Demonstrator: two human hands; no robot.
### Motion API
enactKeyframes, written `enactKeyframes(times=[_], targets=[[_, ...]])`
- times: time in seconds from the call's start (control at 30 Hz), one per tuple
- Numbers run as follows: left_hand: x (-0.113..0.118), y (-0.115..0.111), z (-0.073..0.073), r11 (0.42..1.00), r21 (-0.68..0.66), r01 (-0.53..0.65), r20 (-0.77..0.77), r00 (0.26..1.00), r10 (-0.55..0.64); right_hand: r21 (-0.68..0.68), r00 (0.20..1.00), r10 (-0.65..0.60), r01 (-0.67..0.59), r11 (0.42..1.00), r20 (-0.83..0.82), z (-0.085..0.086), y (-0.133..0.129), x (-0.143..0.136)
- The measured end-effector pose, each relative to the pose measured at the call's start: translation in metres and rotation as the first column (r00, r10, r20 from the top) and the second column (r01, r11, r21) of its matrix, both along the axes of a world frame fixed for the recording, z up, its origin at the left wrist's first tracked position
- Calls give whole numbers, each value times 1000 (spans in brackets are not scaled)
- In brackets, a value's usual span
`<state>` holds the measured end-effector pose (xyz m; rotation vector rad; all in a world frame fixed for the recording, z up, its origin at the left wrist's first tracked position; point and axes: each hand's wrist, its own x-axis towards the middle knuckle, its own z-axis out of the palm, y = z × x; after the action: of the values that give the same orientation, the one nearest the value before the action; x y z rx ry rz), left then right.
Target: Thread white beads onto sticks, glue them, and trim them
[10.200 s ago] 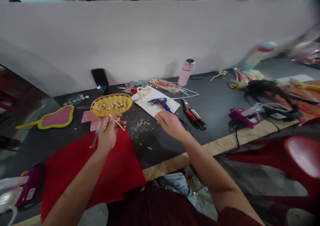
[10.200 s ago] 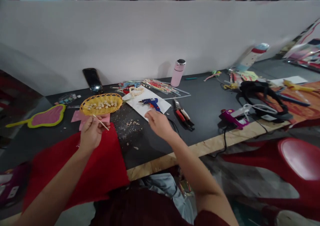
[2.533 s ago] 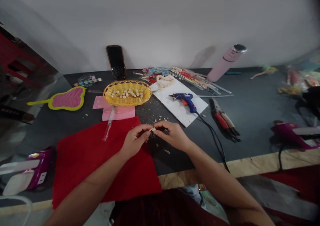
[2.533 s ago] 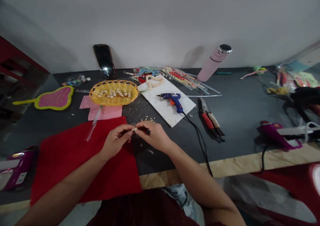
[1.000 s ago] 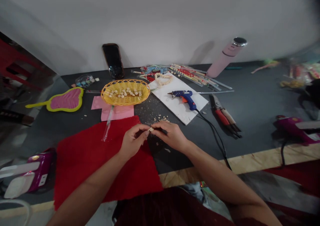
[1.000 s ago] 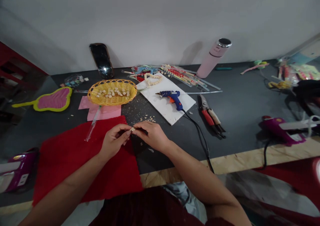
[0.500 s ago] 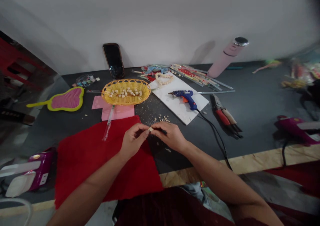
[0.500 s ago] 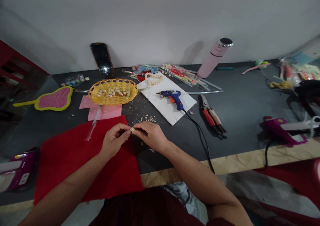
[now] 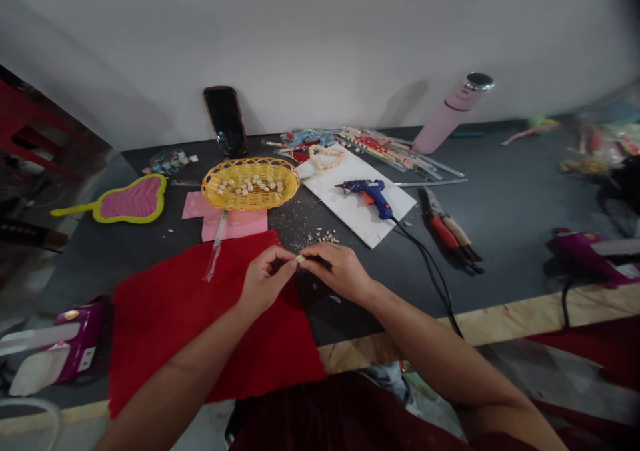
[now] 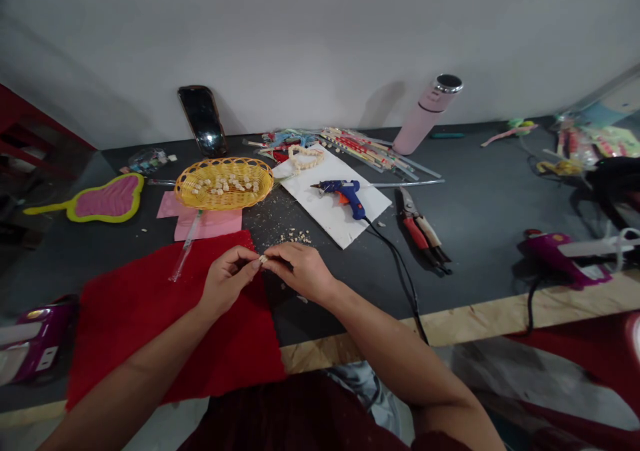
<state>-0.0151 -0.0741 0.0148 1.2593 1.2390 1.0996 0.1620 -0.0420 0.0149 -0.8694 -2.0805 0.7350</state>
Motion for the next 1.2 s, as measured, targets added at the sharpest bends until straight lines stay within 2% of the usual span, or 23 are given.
enactKeyframes(times=[0.67, 0.97, 1.2], targets=[[-2, -4, -8, 999, -38, 20, 90, 996, -17, 1, 1000, 9, -9, 1000, -2, 0, 1, 2], [-1, -5, -5, 997, -71, 19, 54, 998, -16, 37, 1000, 7, -7, 999, 13, 2, 1, 2], [0, -2, 2, 1000, -15, 16, 10, 1000, -16, 51, 1000, 10, -10, 999, 3, 3, 1, 2]])
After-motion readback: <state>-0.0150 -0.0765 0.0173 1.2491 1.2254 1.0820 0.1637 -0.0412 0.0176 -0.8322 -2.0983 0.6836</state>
